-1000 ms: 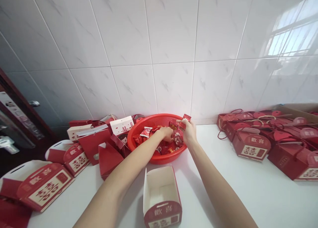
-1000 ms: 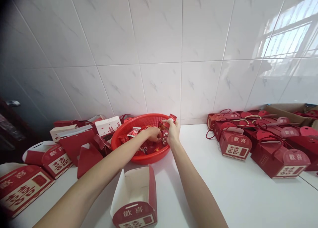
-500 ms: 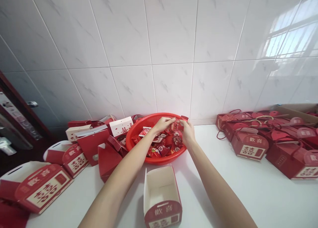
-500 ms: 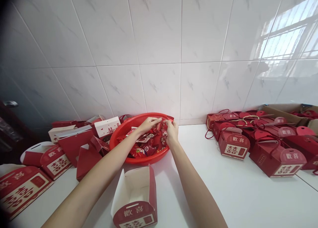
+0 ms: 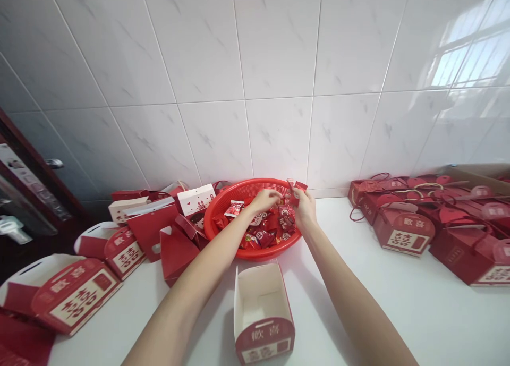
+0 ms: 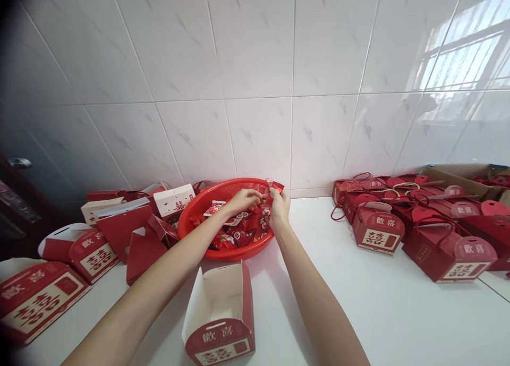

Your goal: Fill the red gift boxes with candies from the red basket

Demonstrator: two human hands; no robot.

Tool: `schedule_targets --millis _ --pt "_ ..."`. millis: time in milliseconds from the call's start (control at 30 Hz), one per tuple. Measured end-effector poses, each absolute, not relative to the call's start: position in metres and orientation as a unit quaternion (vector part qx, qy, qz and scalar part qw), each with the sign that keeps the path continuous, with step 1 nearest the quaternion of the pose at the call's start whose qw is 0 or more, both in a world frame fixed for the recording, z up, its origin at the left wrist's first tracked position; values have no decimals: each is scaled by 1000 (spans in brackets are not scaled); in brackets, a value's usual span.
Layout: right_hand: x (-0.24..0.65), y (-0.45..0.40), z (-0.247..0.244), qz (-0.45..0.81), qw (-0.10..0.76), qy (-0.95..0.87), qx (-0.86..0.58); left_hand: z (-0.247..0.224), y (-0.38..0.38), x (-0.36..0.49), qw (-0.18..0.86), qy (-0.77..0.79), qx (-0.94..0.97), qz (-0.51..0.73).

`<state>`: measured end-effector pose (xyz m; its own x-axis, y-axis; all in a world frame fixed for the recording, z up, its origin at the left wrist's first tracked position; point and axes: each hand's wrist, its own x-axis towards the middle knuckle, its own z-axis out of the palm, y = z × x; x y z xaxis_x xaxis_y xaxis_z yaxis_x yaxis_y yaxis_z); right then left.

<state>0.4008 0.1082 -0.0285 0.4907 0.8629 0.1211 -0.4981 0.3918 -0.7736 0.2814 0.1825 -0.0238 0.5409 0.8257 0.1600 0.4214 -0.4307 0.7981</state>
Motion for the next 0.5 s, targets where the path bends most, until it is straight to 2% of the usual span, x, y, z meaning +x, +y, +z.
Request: schedule_targets --millis 133,233,367,500 --pt "400 108 -27 435 801 -222 -345 -35 168 288 360 386 836 148" --pt "399 106 -25 443 802 -208 -344 -37 163 293 343 390 847 113" --pt "401 105 -26 463 786 -240 -332 -31 171 290 317 402 848 136" --pt "402 103 -25 484 771 -251 -330 -17 181 273 307 391 835 235"
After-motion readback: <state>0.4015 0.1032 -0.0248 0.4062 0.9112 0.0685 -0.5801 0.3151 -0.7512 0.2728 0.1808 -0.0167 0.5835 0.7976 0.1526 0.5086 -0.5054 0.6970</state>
